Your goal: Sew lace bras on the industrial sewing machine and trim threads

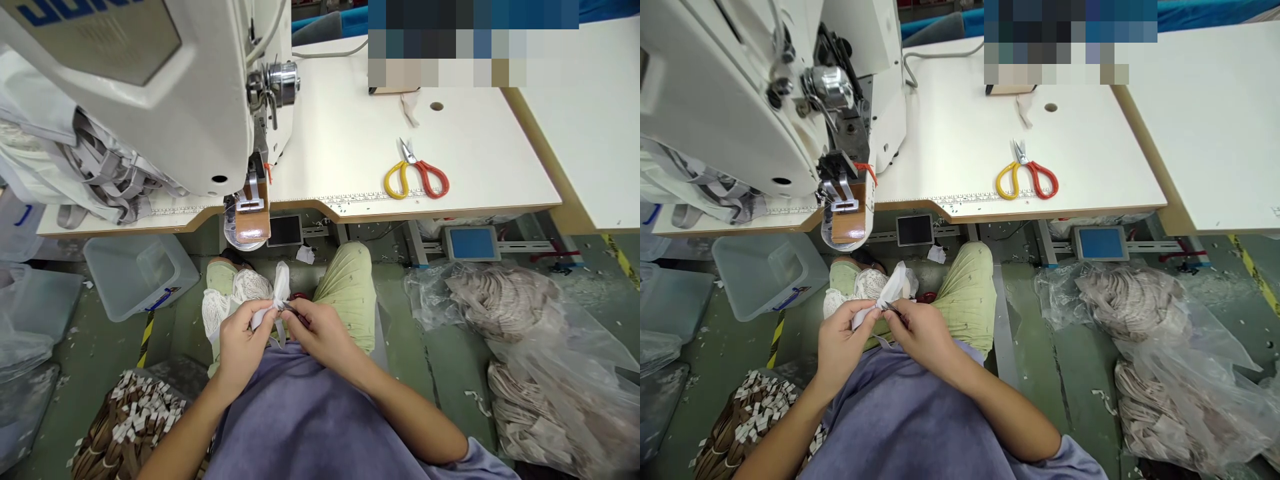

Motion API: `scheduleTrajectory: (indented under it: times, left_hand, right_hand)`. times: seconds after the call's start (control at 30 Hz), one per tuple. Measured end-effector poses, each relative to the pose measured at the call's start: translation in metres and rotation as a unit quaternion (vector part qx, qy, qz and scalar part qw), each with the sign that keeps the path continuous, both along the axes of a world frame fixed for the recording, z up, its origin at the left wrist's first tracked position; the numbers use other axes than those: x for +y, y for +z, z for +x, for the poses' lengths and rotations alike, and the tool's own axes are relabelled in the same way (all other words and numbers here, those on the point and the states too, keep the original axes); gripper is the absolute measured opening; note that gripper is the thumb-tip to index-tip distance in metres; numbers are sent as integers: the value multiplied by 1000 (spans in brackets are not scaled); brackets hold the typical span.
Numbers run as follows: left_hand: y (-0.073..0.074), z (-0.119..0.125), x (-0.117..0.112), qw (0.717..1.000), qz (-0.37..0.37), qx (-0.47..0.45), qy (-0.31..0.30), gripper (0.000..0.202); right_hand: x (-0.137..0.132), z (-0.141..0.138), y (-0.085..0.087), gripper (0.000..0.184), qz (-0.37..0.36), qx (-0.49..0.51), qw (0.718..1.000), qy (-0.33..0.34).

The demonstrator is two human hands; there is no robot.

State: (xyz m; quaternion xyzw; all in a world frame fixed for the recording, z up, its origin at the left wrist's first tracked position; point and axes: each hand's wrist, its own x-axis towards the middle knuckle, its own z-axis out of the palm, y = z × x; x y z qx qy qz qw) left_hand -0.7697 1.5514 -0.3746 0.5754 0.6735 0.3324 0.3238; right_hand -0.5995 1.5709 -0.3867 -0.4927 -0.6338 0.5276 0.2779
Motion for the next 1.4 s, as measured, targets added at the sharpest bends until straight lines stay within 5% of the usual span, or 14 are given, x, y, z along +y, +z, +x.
scheduleTrajectory:
  times: [0.1,0.2,0.3,0.47,0.73,0.9,1.0,1.13,1.3,1.4]
  left_hand:
    - [-6,-4,1,990,-71,-114,33,23]
    - [-15,-8,3,968,-121,-208,64,27]
    - [-20,-7,4,959,-135,-236,83,30]
    - [-13,0,0,977,-113,-170,63,26]
    - [-15,2,-2,999,19,47,-13,16]
    - [-17,5,3,998,-26,40,-46,16]
    - [-21,-2,9,991,-109,-77,-20,18]
    - [-28,-13,17,958,-161,-233,55,31]
    - [-29,-9,19,947,-174,-266,40,34]
    - [-29,-9,18,946,-176,-271,31,33]
  right_hand:
    - [-6,1,0,32,-36,70,997,-19]
    - [-9,10,9,32,-76,171,974,-129]
    - [-4,21,16,25,-23,166,965,-204]
    - [7,15,4,11,114,-51,992,-36]
    - [14,1,-6,13,200,-259,943,56]
    - [22,-4,-4,6,186,-350,909,126]
    - [22,5,-5,3,139,-274,945,115]
    - [19,28,-7,13,17,-7,999,34]
    - [16,34,-11,18,-85,254,962,-45]
    - [16,33,-11,16,-79,229,969,53]
